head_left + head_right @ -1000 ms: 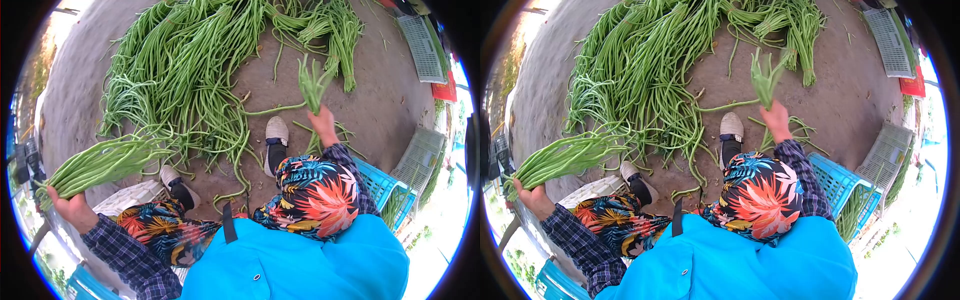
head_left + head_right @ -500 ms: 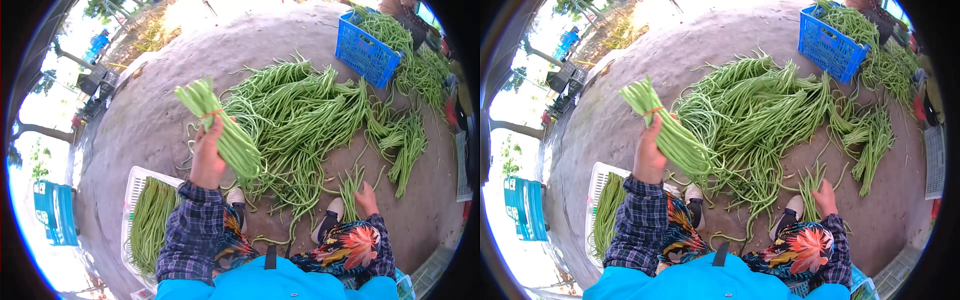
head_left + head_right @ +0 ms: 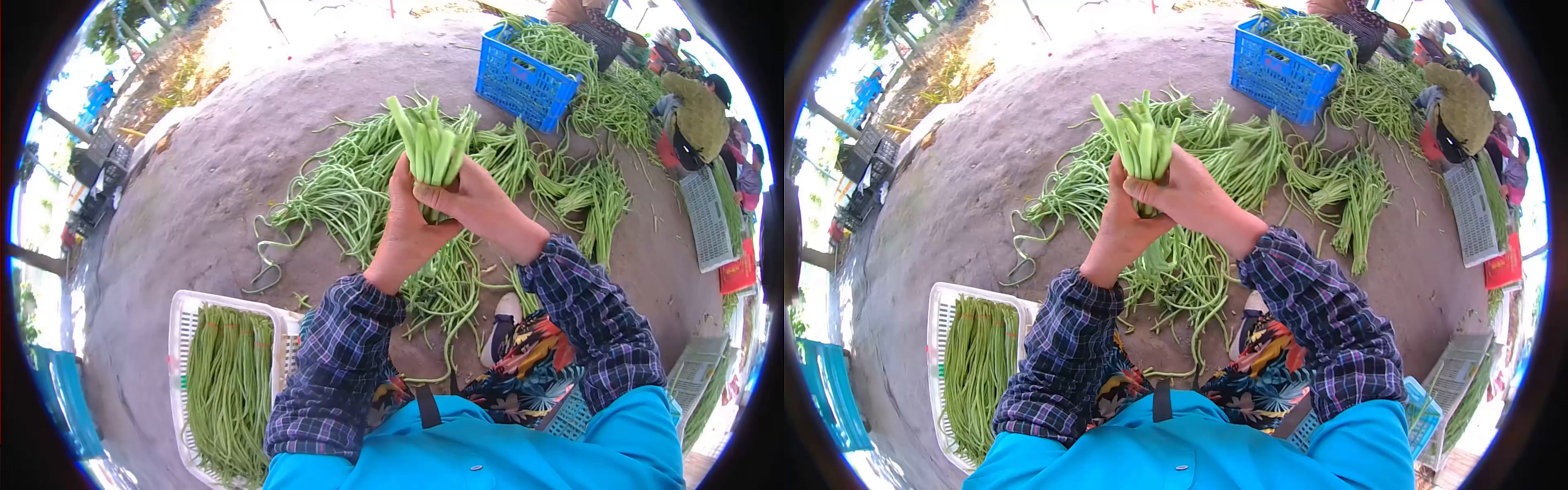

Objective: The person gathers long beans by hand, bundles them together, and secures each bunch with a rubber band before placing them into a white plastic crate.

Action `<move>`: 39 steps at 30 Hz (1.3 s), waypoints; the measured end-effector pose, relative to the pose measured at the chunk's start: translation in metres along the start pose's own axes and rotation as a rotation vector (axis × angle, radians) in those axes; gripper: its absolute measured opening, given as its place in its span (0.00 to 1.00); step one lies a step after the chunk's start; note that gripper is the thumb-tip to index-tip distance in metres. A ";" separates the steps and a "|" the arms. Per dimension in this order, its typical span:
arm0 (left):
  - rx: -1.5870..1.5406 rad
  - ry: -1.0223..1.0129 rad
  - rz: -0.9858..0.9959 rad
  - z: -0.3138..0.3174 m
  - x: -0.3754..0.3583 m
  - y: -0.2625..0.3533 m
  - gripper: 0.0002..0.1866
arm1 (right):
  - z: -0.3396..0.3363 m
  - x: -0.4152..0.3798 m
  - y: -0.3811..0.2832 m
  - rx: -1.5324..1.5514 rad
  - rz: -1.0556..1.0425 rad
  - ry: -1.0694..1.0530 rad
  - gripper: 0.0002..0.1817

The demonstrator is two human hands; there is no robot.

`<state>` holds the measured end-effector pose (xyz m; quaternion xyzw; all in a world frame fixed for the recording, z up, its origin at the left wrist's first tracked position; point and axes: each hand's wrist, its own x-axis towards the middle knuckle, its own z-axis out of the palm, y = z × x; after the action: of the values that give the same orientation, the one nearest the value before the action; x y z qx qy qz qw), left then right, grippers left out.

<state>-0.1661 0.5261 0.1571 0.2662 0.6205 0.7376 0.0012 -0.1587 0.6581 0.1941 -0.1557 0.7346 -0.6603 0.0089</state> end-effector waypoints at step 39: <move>-0.721 -0.421 -0.609 0.009 -0.025 0.007 0.26 | -0.001 -0.054 -0.022 -0.515 -0.292 0.495 0.11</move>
<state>-0.1383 0.5245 0.1546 0.1989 0.3626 0.8012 0.4324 -0.1023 0.6705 0.2050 -0.0916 0.8263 -0.4663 -0.3023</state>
